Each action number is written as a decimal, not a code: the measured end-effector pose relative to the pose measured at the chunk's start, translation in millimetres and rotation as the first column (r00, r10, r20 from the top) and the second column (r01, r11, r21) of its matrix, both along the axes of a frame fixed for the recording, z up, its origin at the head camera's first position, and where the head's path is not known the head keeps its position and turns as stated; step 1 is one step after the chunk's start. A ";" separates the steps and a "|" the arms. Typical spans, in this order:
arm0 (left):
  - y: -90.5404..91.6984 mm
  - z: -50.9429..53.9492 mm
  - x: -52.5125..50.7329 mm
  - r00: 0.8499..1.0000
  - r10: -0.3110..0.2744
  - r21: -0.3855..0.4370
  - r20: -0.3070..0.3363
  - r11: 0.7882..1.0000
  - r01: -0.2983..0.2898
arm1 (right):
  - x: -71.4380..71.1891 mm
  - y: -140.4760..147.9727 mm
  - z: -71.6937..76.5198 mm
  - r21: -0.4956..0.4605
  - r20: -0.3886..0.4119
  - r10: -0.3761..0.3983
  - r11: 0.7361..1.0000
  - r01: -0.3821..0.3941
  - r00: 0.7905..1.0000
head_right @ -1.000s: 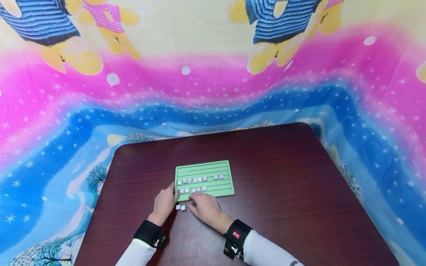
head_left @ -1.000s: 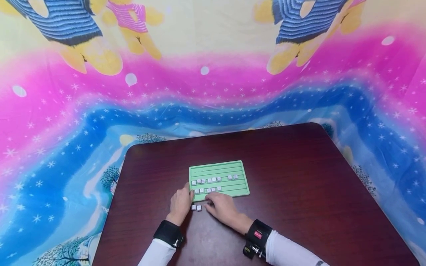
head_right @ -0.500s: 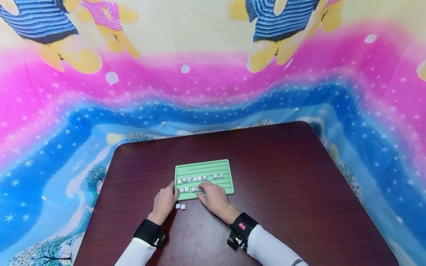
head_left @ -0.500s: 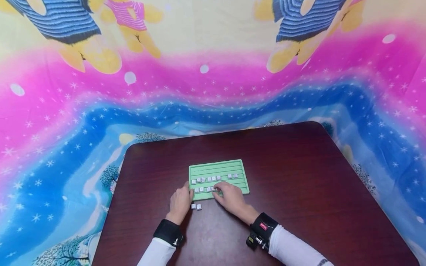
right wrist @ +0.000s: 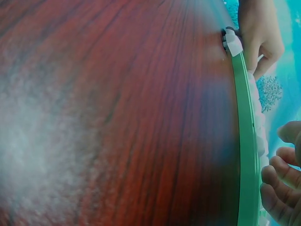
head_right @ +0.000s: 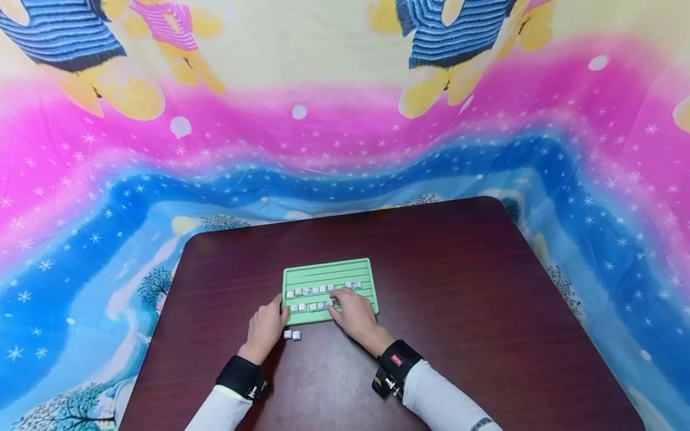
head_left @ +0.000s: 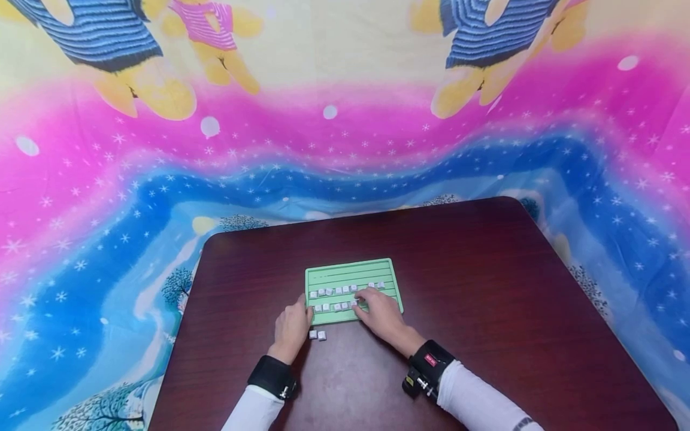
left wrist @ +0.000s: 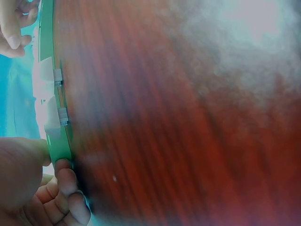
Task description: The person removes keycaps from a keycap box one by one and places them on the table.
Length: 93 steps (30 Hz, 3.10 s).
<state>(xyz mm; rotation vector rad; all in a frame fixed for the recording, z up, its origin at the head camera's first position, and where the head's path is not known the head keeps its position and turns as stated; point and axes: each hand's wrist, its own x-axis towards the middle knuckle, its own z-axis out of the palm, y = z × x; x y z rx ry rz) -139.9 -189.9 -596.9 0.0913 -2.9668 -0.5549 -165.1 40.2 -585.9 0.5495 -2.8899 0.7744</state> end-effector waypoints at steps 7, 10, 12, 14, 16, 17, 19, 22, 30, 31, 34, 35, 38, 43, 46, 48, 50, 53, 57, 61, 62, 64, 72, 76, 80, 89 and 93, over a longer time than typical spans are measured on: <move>-0.8 -0.6 0.1 1.000 0.004 0.008 0.008 1.000 -0.004 | 0.6 0.6 0.1 -0.011 0.010 -0.005 1.000 0.005 1.000; -1.0 -0.8 0.0 1.000 0.006 0.008 0.011 1.000 -0.006 | 0.4 1.1 -0.6 -0.005 0.010 -0.003 1.000 0.003 1.000; -0.9 -1.1 -0.1 1.000 0.006 0.007 0.012 1.000 -0.006 | 0.5 1.7 -1.2 -0.001 0.007 0.002 1.000 -0.002 1.000; -0.7 -1.2 -0.2 1.000 0.006 0.007 0.010 1.000 -0.006 | 0.4 2.1 -2.1 -0.001 -0.002 0.008 1.000 -0.008 1.000; -0.6 -1.6 -0.5 1.000 0.003 0.008 0.008 1.000 -0.003 | 0.3 2.3 -2.7 0.001 -0.006 0.013 1.000 -0.013 1.000; -0.6 -1.6 -0.4 1.000 0.002 0.008 0.008 1.000 -0.002 | 0.2 2.2 -2.9 0.002 -0.008 0.016 1.000 -0.016 1.000; -0.7 -1.4 -0.3 1.000 0.000 0.009 0.006 1.000 0.000 | 0.1 1.8 -3.2 0.010 -0.006 0.019 1.000 -0.019 1.000; -0.8 -0.5 0.3 1.000 -0.001 0.011 0.006 1.000 0.001 | -0.5 0.8 -3.6 0.024 0.003 0.025 0.999 -0.025 1.000; -0.6 0.7 0.4 1.000 -0.004 0.012 0.003 1.000 0.004 | -2.8 -0.6 -3.9 0.042 0.023 0.046 0.998 -0.047 0.999; -0.5 0.3 0.4 1.000 -0.004 0.011 0.002 1.000 0.004 | -3.1 -0.5 -4.2 0.046 0.023 0.046 0.998 -0.047 0.999; -0.4 -0.4 0.0 1.000 0.000 0.013 0.002 1.000 0.000 | -4.2 -0.3 -4.7 0.060 0.022 0.049 0.997 -0.050 0.999; -0.4 -0.6 -0.4 1.000 0.001 0.012 0.002 1.000 -0.001 | -4.7 -0.2 -5.0 0.065 0.024 0.049 0.997 -0.051 0.998; -0.8 -2.0 -0.9 1.000 0.001 0.015 0.004 1.000 -0.001 | -5.7 -0.5 -5.9 0.072 0.028 0.053 0.996 -0.055 0.998; -0.9 -1.1 -1.7 1.000 -0.002 0.018 0.001 1.000 0.002 | -7.1 -1.0 -5.7 0.082 0.027 0.052 0.995 -0.054 0.998; -0.3 -0.4 -1.8 1.000 -0.002 0.018 -0.001 1.000 0.002 | -7.4 -1.1 -5.4 0.084 0.029 0.052 0.995 -0.054 0.998; -0.1 -0.5 -1.4 1.000 -0.003 0.016 0.003 1.000 0.003 | -7.1 -1.3 -5.6 0.080 0.034 0.052 0.995 -0.055 0.998; 0.0 -0.6 -0.8 1.000 -0.003 0.012 0.005 1.000 0.003 | -7.0 -1.4 -5.7 0.076 0.042 0.051 0.996 -0.055 0.998; 0.0 -0.2 0.4 1.000 -0.002 0.009 0.004 1.000 0.002 | -7.0 -1.9 -5.9 0.073 0.053 0.050 0.996 -0.054 0.997; 0.0 0.3 0.3 1.000 -0.006 0.010 -0.008 1.000 0.006 | -8.2 -2.2 -6.0 0.082 0.059 0.046 0.995 -0.051 0.997; -0.2 -0.2 -0.5 1.000 -0.007 0.010 -0.021 1.000 0.008 | -9.7 -2.2 -6.1 0.094 0.061 0.047 0.994 -0.052 0.997; -0.3 -0.3 -0.5 1.000 -0.007 0.010 -0.022 1.000 0.007 | -9.9 -2.1 -6.1 0.093 0.063 0.049 0.994 -0.055 0.997; -0.5 -0.5 -0.6 1.000 -0.006 0.008 -0.023 1.000 0.006 | -10.5 -2.0 -6.3 0.093 0.066 0.051 0.994 -0.057 0.997; -0.5 -0.1 0.2 1.000 -0.007 0.022 -0.009 1.000 0.007 | -11.3 -2.3 -7.6 0.093 0.067 0.059 0.993 -0.065 0.996; -0.6 -0.5 0.9 1.000 -0.008 0.015 -0.025 1.000 0.009 | -11.1 -2.7 -7.2 0.092 0.066 0.065 0.993 -0.070 0.996; -0.6 -0.8 1.3 1.000 -0.007 0.008 -0.027 1.000 0.007 | -10.6 -2.7 -8.2 0.086 0.065 0.064 0.994 -0.070 0.996; -0.3 -1.2 -0.1 1.000 -0.001 0.014 -0.004 1.000 0.001 | -12.1 -1.2 -6.9 0.064 0.064 0.068 0.995 -0.072 0.996; -0.4 -1.6 -0.6 1.000 -0.001 0.020 -0.002 1.000 0.001 | -12.3 -0.8 -6.2 0.061 0.053 0.064 0.996 -0.068 0.996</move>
